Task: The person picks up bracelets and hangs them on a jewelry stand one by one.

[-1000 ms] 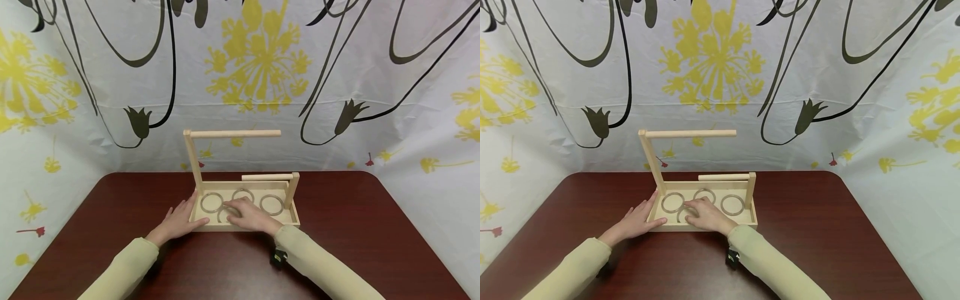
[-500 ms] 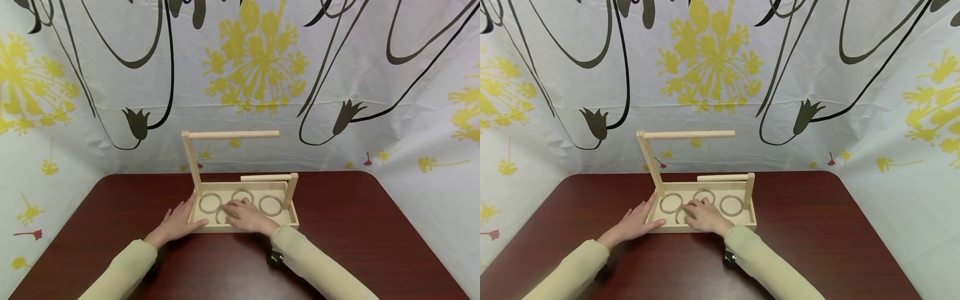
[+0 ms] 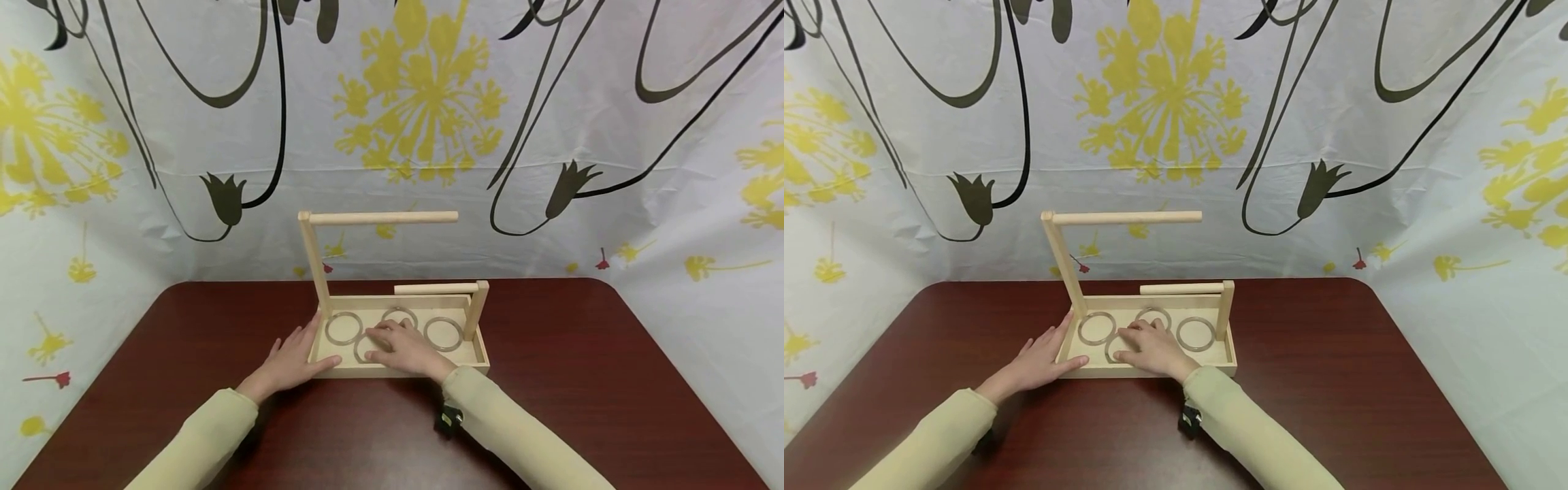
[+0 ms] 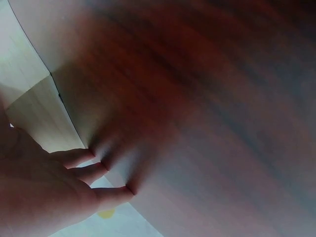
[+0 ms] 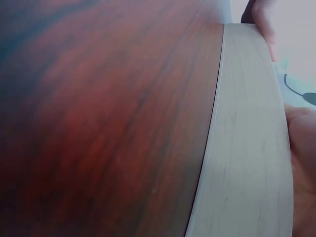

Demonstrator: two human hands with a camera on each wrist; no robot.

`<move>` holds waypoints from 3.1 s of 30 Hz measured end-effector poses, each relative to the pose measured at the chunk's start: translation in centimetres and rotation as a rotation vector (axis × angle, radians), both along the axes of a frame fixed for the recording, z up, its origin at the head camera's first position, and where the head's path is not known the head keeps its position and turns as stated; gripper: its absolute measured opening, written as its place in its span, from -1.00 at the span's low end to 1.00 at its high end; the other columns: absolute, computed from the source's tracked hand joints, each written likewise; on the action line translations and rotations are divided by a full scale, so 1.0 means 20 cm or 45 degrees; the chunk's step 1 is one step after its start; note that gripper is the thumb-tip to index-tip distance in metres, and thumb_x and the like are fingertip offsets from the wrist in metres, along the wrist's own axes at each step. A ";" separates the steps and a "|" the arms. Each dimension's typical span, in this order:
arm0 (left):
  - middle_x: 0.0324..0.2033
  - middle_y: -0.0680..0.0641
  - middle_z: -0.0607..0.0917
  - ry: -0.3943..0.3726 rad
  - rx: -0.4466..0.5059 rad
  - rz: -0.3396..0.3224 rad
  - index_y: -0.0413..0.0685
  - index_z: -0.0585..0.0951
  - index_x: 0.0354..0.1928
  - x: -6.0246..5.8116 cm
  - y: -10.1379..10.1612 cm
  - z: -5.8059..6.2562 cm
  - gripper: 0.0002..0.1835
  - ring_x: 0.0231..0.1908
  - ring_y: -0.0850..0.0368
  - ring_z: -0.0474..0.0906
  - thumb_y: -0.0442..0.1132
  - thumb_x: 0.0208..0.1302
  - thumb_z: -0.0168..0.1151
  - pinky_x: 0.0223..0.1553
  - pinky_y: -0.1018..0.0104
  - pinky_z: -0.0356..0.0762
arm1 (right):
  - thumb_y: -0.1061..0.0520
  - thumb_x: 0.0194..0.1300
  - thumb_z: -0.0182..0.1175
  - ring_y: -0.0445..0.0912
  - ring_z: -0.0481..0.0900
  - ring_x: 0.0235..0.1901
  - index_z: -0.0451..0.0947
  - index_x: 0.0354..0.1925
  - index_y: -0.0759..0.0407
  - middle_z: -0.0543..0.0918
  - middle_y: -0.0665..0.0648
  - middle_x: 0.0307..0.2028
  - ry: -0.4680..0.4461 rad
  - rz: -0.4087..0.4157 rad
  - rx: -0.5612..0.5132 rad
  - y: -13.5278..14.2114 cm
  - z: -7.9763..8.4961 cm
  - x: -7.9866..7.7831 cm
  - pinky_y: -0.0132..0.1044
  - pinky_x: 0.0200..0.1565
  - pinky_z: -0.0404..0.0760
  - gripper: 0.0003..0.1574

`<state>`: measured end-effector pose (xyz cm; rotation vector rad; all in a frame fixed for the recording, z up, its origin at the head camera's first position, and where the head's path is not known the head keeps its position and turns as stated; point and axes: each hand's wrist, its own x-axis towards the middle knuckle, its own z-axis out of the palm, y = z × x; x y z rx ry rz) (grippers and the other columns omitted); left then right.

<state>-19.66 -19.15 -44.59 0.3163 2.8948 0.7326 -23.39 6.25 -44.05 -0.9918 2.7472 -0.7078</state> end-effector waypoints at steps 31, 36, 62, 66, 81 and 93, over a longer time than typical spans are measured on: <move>0.41 -0.31 0.15 -0.023 0.002 0.002 -0.08 -0.20 0.54 0.00 0.00 0.02 0.10 0.37 -0.36 0.01 0.36 0.24 0.10 0.19 -0.48 -0.16 | 0.01 0.05 0.49 0.06 0.37 -0.06 0.57 0.18 0.09 0.48 0.13 0.02 0.003 0.048 -0.077 0.01 -0.01 -0.07 -0.03 -0.01 0.42 -0.30; 0.42 -0.31 0.15 -0.024 0.010 0.003 -0.09 -0.20 0.54 0.01 0.00 0.03 0.10 0.38 -0.36 0.00 0.35 0.25 0.10 0.19 -0.47 -0.17 | 0.03 0.00 0.52 0.08 0.41 -0.06 0.60 0.15 0.10 0.50 0.13 -0.02 0.067 0.035 -0.070 0.00 -0.01 -0.07 0.00 0.09 0.36 -0.29; 0.42 -0.31 0.12 -0.045 0.047 -0.022 -0.09 -0.20 0.53 0.01 0.00 0.02 0.09 0.38 -0.36 -0.03 0.34 0.25 0.11 0.18 -0.49 -0.21 | -0.12 -0.05 0.51 0.06 0.43 0.10 0.55 0.17 0.19 0.51 0.18 0.06 0.165 0.115 0.074 0.01 -0.01 -0.12 0.06 0.24 0.23 -0.16; 0.42 -0.31 0.12 -0.049 0.047 -0.015 -0.08 -0.21 0.54 0.01 0.00 0.03 0.09 0.39 -0.35 -0.03 0.34 0.25 0.11 0.19 -0.48 -0.21 | -0.15 -0.11 0.51 0.06 0.39 0.11 0.53 0.18 0.21 0.49 0.16 0.05 0.178 0.094 0.023 0.03 -0.01 -0.13 0.10 0.27 0.15 -0.09; 0.41 -0.33 0.14 -0.027 0.018 -0.009 -0.09 -0.21 0.53 0.00 0.00 0.01 0.11 0.38 -0.37 -0.01 0.36 0.24 0.10 0.18 -0.49 -0.19 | -0.01 -0.14 0.45 0.01 0.47 -0.10 0.49 0.15 0.19 0.47 0.19 -0.06 -0.049 0.097 -0.352 0.05 0.02 -0.06 -0.10 -0.07 0.45 -0.16; 0.42 -0.30 0.15 -0.010 0.006 -0.015 -0.08 -0.21 0.53 -0.01 0.00 0.00 0.11 0.37 -0.36 0.01 0.37 0.23 0.08 0.17 -0.50 -0.17 | 0.10 -0.07 0.43 0.08 0.52 -0.12 0.35 0.34 0.07 0.55 0.20 -0.03 -0.170 0.182 -0.537 0.05 0.05 -0.02 -0.19 -0.07 0.50 -0.03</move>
